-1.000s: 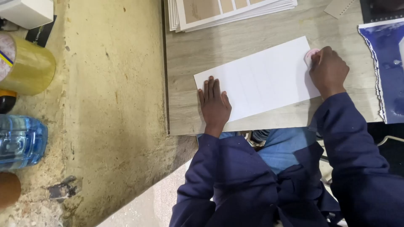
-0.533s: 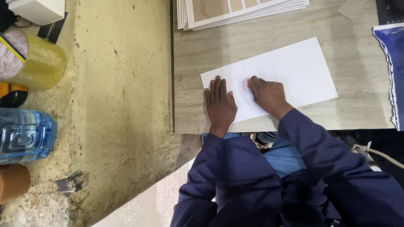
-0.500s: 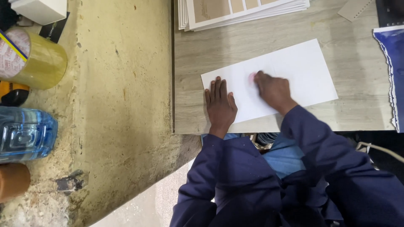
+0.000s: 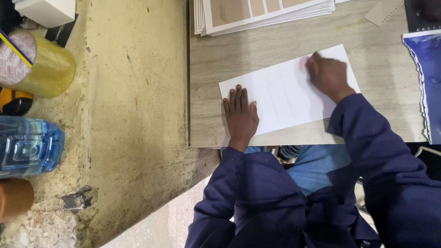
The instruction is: Applying adhesive to paper liners and folding them over folder templates to complete the assembly.
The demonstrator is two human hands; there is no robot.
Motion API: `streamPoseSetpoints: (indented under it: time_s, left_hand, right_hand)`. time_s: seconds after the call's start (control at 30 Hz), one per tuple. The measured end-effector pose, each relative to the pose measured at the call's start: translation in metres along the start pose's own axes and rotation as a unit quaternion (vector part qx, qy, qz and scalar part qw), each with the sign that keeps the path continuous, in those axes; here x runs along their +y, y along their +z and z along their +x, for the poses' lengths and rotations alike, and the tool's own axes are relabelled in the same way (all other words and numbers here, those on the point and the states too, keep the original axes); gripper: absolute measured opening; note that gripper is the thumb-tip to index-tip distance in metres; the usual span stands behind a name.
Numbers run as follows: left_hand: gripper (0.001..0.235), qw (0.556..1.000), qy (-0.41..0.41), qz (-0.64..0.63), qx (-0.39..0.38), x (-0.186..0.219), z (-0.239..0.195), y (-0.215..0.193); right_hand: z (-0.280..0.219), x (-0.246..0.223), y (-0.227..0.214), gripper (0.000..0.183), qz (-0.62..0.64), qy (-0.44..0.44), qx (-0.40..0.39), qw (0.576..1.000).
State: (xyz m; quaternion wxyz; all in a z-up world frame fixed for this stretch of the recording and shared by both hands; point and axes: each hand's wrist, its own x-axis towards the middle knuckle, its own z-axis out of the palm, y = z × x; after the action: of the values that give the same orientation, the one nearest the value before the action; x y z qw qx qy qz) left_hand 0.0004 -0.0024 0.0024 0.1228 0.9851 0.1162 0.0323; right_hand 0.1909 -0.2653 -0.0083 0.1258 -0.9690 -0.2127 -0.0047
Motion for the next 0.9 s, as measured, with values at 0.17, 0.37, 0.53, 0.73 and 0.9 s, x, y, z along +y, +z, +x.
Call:
streamPoseSetpoints:
  time_s: [0.17, 0.37, 0.53, 0.73, 0.9]
  left_hand:
    - [0.06, 1.0, -0.004, -0.03, 0.005, -0.004, -0.005, -0.003]
    - [0.059, 0.999, -0.005, -0.039, 0.018, -0.003, -0.003, -0.002]
    - [0.06, 0.999, -0.006, -0.018, 0.028, -0.003, 0.003, 0.008]
    - [0.06, 0.997, 0.024, -0.038, 0.058, -0.009, 0.0, 0.016]
    - [0.056, 0.99, 0.045, -0.095, 0.096, -0.016, -0.002, 0.022]
  right_hand:
    - [-0.023, -0.03, -0.024, 0.024, -0.004, -0.01, -0.007, 1.0]
    - [-0.013, 0.073, 0.002, 0.034, -0.093, 0.099, 0.038, 0.99]
    - [-0.061, 0.028, -0.004, 0.036, -0.131, 0.146, 0.046, 0.979]
    - [-0.111, -0.15, 0.015, 0.044, 0.127, -0.029, -0.004, 0.991]
    - [-0.064, -0.146, 0.012, 0.038, 0.097, -0.084, -0.048, 0.991]
